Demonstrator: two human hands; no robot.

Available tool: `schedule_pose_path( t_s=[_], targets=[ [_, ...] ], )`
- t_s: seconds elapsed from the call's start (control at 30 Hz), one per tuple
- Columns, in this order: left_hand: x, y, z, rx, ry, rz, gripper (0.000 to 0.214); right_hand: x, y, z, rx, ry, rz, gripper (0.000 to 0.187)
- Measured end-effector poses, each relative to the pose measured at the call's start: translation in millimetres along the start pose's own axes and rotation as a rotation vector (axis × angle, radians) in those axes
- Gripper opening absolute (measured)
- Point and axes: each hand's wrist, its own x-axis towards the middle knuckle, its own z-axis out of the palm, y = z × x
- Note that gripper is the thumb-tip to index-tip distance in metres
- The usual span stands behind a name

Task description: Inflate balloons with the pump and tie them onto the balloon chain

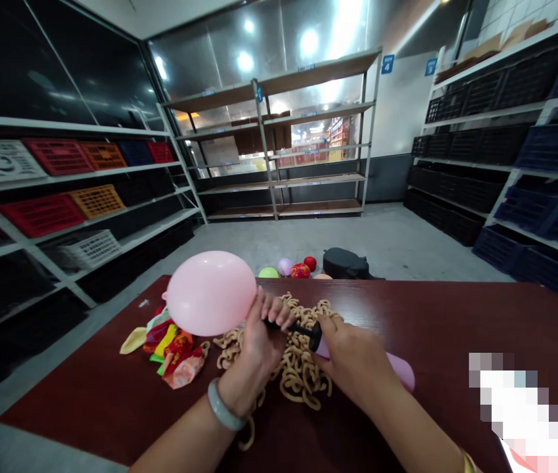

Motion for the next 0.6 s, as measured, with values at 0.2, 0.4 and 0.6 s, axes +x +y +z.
schedule_pose_path(
  t_s=[0.2, 0.4, 0.6],
  targets=[
    [-13.8, -24.2, 6.6, 0.027, -0.024, -0.006, 0.043, -0.1, -8.7, 3.0, 0.029, -0.023, -0.008, 0.045],
    [-1.4, -10.3, -2.0, 0.017, 0.065, -0.052, 0.048, 1.5, -8.4, 6.1, 0.064, -0.095, 0.012, 0.038],
    [21.1, 53.2, -16.7, -0.019, 0.070, 0.080, 0.048, 2.4, -1.3, 5.8, 0.052, -0.144, 0.033, 0.043]
  ],
)
